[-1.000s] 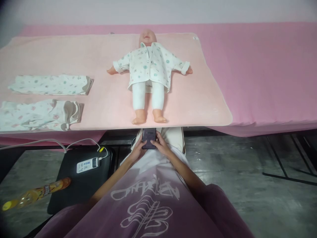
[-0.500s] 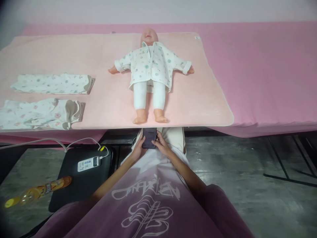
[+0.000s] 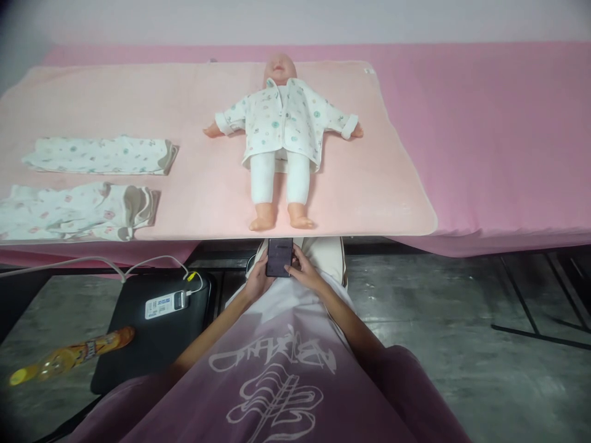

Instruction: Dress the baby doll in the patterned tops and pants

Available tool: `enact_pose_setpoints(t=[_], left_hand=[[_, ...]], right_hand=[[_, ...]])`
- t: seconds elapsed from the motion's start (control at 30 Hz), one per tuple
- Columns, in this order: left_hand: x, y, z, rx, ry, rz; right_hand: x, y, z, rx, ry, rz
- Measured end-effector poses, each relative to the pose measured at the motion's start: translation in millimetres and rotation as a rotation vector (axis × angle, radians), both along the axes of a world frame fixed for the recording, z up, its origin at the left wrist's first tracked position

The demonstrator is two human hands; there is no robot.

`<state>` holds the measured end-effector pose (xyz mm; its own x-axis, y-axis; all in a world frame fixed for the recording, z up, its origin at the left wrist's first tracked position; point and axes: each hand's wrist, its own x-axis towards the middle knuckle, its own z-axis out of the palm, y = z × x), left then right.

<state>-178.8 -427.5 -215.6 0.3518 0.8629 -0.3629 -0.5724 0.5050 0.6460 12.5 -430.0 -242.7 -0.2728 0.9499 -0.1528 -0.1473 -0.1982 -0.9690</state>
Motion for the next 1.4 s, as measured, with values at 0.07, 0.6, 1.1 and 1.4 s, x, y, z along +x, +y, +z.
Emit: enact_pose_setpoints(t=[0.07, 0.6, 1.1, 1.4], left_hand=[[-0.7, -0.1, -1.0, 0.008, -0.02, -0.009], [2.2, -0.7, 0.1, 0.023, -0.029, -0.003], [7.2, 2.6, 0.2, -0.051, -0.025, 0.091], [7.0, 2.6, -4.4, -0.055, 0.017, 0.1]], right_hand=[[0.2, 0.6, -0.3, -0.009, 0.019, 0.006], [-6.7, -0.3, -4.7, -0.016, 0.042, -0.052], [-7.5, -0.1, -7.8, 0.029, 0.013, -0.023], [-5.4, 0.9, -1.5, 0.006, 0.035, -0.027]])
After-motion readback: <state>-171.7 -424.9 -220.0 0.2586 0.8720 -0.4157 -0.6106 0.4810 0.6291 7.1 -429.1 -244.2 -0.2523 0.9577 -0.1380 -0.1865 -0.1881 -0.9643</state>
